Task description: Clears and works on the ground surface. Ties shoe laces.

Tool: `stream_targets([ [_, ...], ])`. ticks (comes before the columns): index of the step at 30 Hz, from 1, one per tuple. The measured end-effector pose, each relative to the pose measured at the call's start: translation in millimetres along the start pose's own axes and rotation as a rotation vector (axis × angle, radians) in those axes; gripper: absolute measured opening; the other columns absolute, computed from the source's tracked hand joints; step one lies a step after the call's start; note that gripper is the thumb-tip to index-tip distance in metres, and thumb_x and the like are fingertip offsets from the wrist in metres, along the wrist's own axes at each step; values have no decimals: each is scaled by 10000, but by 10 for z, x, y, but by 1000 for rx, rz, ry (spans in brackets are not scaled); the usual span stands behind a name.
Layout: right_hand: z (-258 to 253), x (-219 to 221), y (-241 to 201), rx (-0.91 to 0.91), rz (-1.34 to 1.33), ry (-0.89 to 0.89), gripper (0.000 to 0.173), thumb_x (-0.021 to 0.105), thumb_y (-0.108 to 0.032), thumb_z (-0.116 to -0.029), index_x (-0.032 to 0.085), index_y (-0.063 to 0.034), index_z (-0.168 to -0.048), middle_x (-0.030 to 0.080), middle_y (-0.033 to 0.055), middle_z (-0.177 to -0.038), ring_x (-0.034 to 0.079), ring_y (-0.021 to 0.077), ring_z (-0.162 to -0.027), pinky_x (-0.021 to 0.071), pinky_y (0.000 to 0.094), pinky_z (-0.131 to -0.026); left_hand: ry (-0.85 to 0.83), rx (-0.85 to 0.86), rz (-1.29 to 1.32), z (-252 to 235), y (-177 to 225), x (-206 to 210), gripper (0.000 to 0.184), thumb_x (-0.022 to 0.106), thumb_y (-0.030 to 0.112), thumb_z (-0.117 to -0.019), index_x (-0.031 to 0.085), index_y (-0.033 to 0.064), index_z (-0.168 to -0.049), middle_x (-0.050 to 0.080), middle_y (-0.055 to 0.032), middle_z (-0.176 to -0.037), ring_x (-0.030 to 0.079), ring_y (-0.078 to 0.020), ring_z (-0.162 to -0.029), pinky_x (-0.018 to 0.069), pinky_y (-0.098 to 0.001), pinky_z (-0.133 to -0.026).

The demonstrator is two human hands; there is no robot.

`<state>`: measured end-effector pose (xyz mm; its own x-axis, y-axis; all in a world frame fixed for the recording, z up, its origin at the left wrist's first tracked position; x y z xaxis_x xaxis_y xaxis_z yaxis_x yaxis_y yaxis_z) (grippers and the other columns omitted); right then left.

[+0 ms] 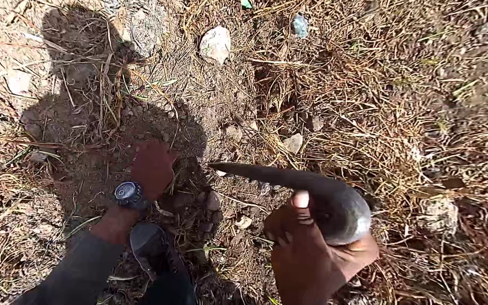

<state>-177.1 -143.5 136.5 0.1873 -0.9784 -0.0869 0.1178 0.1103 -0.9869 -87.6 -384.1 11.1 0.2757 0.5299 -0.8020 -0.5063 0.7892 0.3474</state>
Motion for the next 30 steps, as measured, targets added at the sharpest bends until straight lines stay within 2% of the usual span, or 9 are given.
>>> stream_targets([
  [4,-152,404,598,113,294,-178,100,675,-284,-1006,683,-185,-1019,570,50,-614,483,178,-413,418,348,-352,-115,68,12,-34,342,89,291,636,-3,-935,748,112,-1178,710,-145,-1176,634,-356,-1176,402,-576,-1114],
  [9,-253,268,-237,65,291,-130,102,713,-251,-977,687,-171,-1035,584,41,-627,482,170,-396,430,337,-329,-181,104,135,-122,469,131,265,586,30,-994,746,88,-1197,705,-158,-1210,634,-355,-1198,418,-559,-1118],
  [11,-256,216,-291,-3,180,-80,126,723,-208,-965,673,-155,-1067,574,60,-648,492,192,-418,444,354,-343,-198,74,158,-158,425,156,264,599,19,-971,749,85,-1179,709,-149,-1194,643,-359,-1167,457,-572,-1063],
  [17,-143,491,806,140,376,-183,139,676,-334,-1004,685,-195,-1003,578,49,-627,508,193,-444,421,383,-368,-233,41,-17,-406,667,174,181,659,122,-953,755,99,-1105,723,-176,-1097,655,-402,-1122,492,-609,-1009],
  [21,-40,-68,63,55,146,-6,175,748,-199,-934,668,-90,-1043,551,75,-614,484,202,-407,435,367,-346,-376,60,-72,-349,891,737,199,613,79,-990,731,38,-1145,674,-228,-1211,586,-435,-1220,444,-588,-1055],
  [24,-113,-260,-241,-59,-6,38,135,666,-145,-979,582,-96,-1072,511,13,-607,489,153,-431,468,326,-384,-198,120,64,-85,809,759,206,728,56,-908,736,68,-1114,689,-195,-1162,601,-425,-1180,463,-586,-1050],
  [27,-451,39,243,-96,88,0,146,694,-160,-947,644,-113,-1075,575,26,-634,519,161,-441,476,340,-390,48,291,129,-50,752,666,415,809,13,-799,761,185,-1174,704,-79,-1210,593,-350,-1202,406,-605,-1084],
  [29,-711,420,506,-107,302,-176,105,690,-231,-983,664,-151,-1045,577,8,-646,493,127,-435,446,312,-380,205,308,224,32,581,475,457,724,-4,-857,713,169,-1280,640,-90,-1364,565,-358,-1275,415,-622,-1084],
  [30,-802,539,496,-114,368,-241,107,695,-242,-988,670,-145,-1025,590,2,-658,494,115,-441,439,307,-386,258,265,300,128,467,324,387,615,47,-966,671,137,-1338,604,-98,-1425,554,-347,-1311,417,-598,-1102],
])
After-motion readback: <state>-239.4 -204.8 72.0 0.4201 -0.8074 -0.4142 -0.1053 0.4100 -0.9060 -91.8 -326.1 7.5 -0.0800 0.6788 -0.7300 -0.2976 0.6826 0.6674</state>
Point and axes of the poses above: each hand's wrist, its own z-axis away from the middle knuckle, its own x-axis out of the palm, y = z × x, the point moved 9 cm from there along -z, towards the middle knuckle
